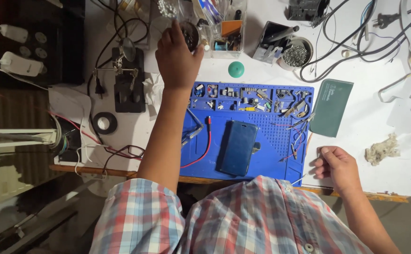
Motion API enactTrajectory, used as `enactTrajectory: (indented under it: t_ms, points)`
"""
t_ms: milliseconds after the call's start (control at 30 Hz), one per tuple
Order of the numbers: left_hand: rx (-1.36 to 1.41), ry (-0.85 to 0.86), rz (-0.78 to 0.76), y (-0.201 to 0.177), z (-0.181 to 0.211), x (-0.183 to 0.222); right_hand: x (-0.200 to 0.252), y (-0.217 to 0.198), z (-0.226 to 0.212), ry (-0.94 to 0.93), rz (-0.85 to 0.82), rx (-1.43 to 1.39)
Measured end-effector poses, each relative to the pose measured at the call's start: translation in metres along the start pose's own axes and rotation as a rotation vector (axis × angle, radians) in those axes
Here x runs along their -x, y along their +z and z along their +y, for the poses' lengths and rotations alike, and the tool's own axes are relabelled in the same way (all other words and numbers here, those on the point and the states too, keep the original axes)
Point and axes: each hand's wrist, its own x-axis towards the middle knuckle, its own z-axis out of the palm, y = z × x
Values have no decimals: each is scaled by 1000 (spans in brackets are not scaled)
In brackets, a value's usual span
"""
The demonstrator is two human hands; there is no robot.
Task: Repairing or assembling electronic components on a workbench using various tools and a magnifying lamp.
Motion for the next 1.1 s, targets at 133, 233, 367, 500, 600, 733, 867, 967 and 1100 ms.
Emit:
enactTrajectory:
  t_ms: [133, 233, 367, 500, 600, 733, 867, 967, 1100]
  points:
    - [124, -44, -44, 7, -6, 2, -1, 0, 2, 23, 7, -12]
    - [173, -55, -71, 9, -10, 11, -2, 0, 2, 16, 2, -11]
    - [168, -17, 10, -44, 31, 19, 0, 1, 1, 19, 7, 4]
    - [268, 195, 63, -24, 87, 63, -4, -3, 5, 5, -5, 8]
    - [-6, 19, -504, 9, 126, 74, 1, 1, -1, 14, -1, 17]
    - [4, -140, -481, 97, 134, 78, -2, 1, 0, 9, -8, 8]
    - [70, -212, -557, 92, 142, 72, 3, 3, -3, 23, 4, -9]
    - [91, -203, -660, 82, 143, 66, -1, 1, -2, 15, 5, -13]
    - [107, -258, -817, 48, 143, 40, 4, 1, -4, -4, -11, 13]
